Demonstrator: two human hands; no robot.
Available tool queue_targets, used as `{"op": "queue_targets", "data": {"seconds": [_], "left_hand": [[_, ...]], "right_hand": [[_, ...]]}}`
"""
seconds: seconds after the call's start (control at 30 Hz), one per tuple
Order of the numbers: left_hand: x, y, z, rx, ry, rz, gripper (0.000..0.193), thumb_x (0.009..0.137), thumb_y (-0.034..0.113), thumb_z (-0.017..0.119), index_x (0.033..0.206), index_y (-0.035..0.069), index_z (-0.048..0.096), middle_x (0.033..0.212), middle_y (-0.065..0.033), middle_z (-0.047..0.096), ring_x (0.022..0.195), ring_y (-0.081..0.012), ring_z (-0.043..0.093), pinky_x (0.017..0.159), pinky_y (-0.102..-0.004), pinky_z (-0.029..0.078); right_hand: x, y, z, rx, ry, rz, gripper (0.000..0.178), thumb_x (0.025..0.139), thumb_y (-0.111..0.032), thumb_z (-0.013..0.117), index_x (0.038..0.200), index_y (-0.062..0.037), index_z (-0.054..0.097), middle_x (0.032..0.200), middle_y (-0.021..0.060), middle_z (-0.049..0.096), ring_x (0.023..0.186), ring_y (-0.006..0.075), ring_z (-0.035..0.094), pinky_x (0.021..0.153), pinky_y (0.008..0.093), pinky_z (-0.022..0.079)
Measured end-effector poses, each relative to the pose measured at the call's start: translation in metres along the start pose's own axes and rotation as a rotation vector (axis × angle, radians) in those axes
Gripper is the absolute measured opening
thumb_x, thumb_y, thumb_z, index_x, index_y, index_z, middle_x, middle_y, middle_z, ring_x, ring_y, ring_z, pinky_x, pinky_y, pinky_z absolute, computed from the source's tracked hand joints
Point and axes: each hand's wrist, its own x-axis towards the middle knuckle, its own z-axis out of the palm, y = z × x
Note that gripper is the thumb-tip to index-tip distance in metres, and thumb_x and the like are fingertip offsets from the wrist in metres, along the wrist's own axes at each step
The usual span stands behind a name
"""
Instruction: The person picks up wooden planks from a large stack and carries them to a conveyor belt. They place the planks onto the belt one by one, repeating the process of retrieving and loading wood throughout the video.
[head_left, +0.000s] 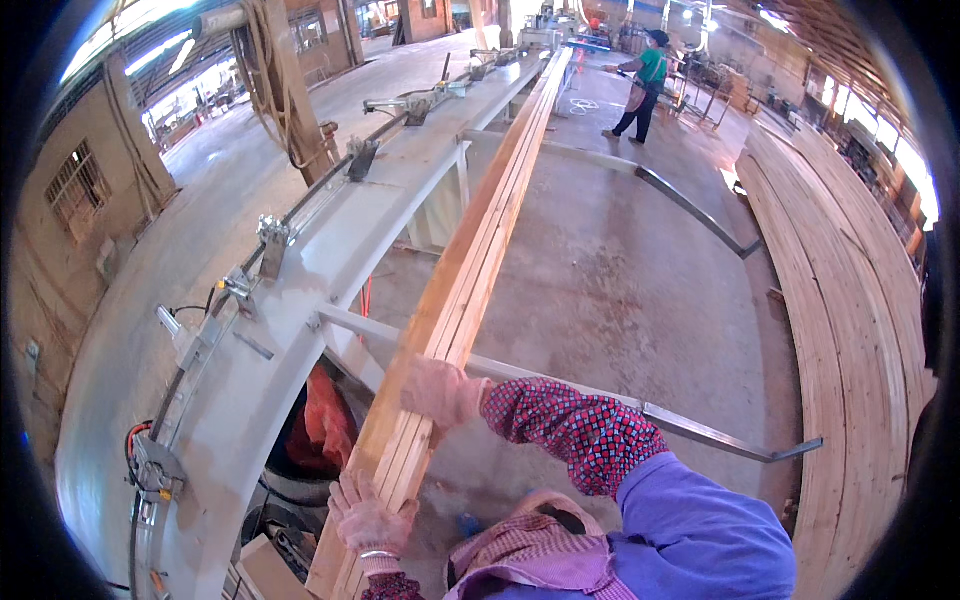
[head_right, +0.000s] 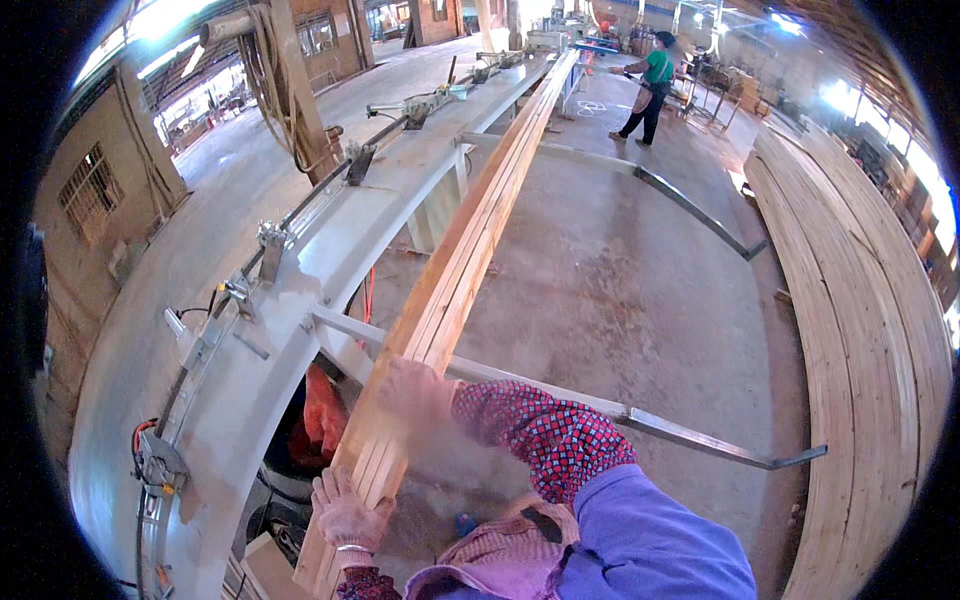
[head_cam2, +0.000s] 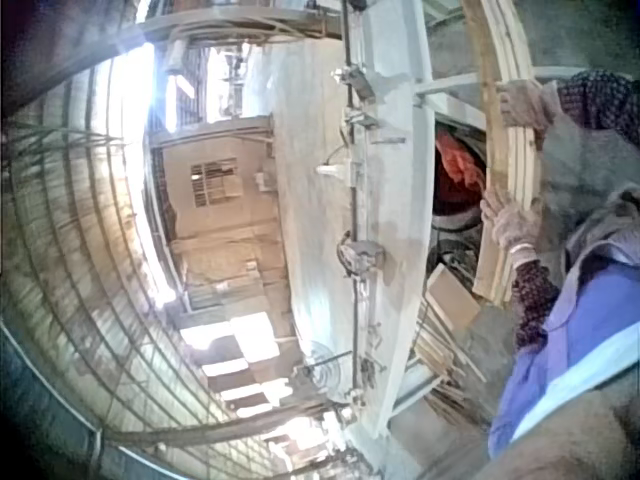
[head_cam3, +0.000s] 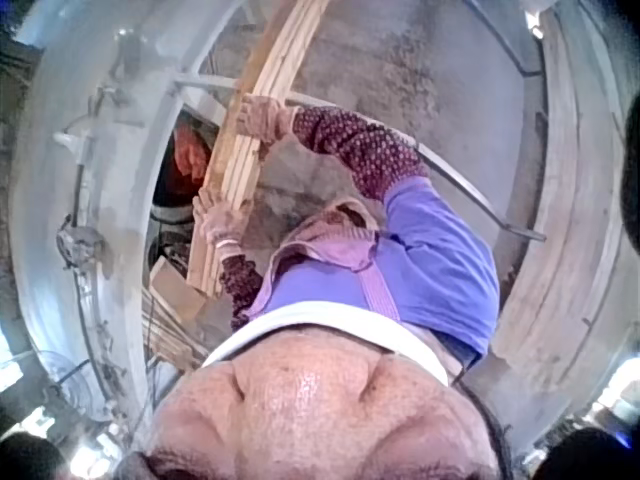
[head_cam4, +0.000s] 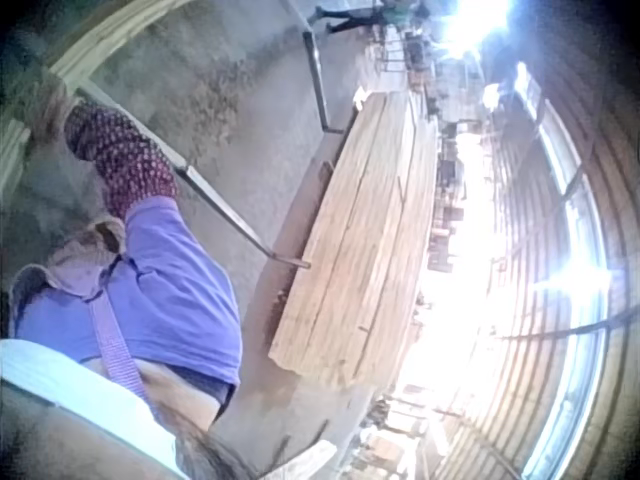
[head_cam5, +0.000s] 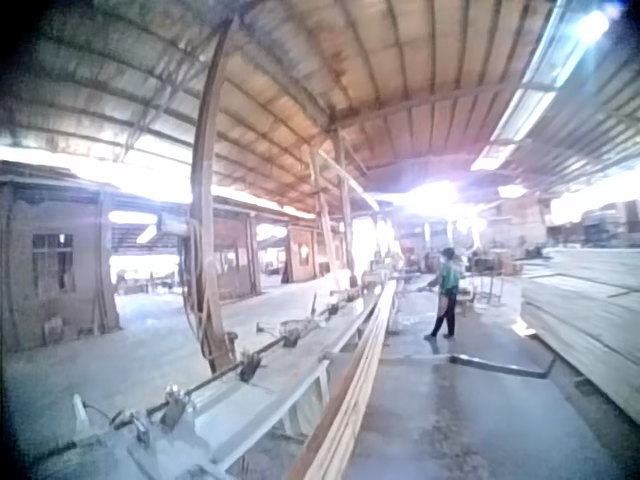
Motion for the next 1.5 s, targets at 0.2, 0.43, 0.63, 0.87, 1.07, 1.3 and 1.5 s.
{"op": "queue_targets", "data": {"seconds": [0.2,0.43,0.63,0.87,1.07,1.3,1.5], "left_hand": [[0.008,-0.046,-0.008,-0.698,-0.025,0.202,0.07,0.074,0.038,0.07,0.13,0.002,0.051,0.138,-0.0246,0.047,0.129,-0.0395,0.045,0.109,-0.0466,0.036],[0.006,-0.198,0.03,-0.014,-0.148,0.535,0.037,0.098,0.015,0.041,0.13,0.004,0.054,0.133,-0.0164,0.056,0.126,-0.0303,0.051,0.108,-0.0357,0.041],[-0.016,-0.207,0.03,-0.779,-0.571,-0.3,0.038,0.098,0.032,0.048,0.122,0.005,0.062,0.124,-0.0145,0.062,0.119,-0.0254,0.057,0.1,-0.0356,0.046],[-0.054,-0.236,0.061,-1.03,-0.837,-0.321,0.041,0.083,0.04,0.072,0.108,0.008,0.071,0.089,-0.0014,0.07,0.079,-0.016,0.064,0.074,-0.0339,0.051],[-0.059,-0.202,0.01,-0.576,-0.615,-0.39,0.038,0.081,0.036,0.075,0.103,0.005,0.07,0.078,-0.0056,0.068,0.074,-0.0166,0.062,0.071,-0.032,0.05],[-0.089,-0.159,0.012,-0.591,-0.157,-0.071,0.028,0.094,0.03,0.056,0.107,0.008,0.066,0.098,-0.015,0.069,0.09,-0.0302,0.066,0.081,-0.0355,0.051],[-0.089,-0.166,-0.026,-1.306,-0.487,-0.274,0.066,0.102,0.05,0.035,0.138,-0.003,0.048,0.142,-0.0137,0.05,0.133,-0.0259,0.045,0.111,-0.0372,0.032]], "right_hand": [[0.001,0.031,0.08,0.987,0.466,-0.246,0.017,0.084,-0.03,0.057,0.091,-0.0158,0.052,0.09,0.0027,0.056,0.095,0.0213,0.055,0.088,0.0393,0.046],[-0.017,0.022,-0.049,0.255,0.201,-0.271,0.07,0.056,-0.063,0.079,0.096,-0.008,0.064,0.092,0.0079,0.062,0.095,0.0265,0.06,0.092,0.0417,0.042],[-0.013,0.018,-0.039,0.274,-0.082,-0.151,0.09,0.05,-0.058,0.085,0.12,-0.0093,0.058,0.117,0.0085,0.061,0.118,0.0277,0.053,0.114,0.048,0.029],[-0.009,0.014,-0.036,0.233,-0.085,-0.164,0.092,0.048,-0.058,0.086,0.121,-0.0095,0.057,0.12,0.0076,0.06,0.12,0.0262,0.052,0.115,0.0475,0.028],[-0.012,0.018,-0.027,0.313,-0.023,-0.189,0.104,0.044,-0.052,0.09,0.128,-0.0052,0.052,0.135,0.0143,0.05,0.127,0.0338,0.046,0.114,0.0497,0.029],[-0.013,0.011,-0.031,0.355,0.237,-0.215,0.127,0.04,-0.046,0.092,0.145,-0.0043,0.033,0.149,0.0192,0.034,0.136,0.0401,0.035,0.116,0.0498,0.026],[0.003,-0.001,-0.059,0.199,-0.169,-0.278,0.116,0.052,-0.059,0.084,0.144,-0.0058,0.037,0.144,0.0112,0.045,0.137,0.0281,0.038,0.117,0.0488,0.021]]}}
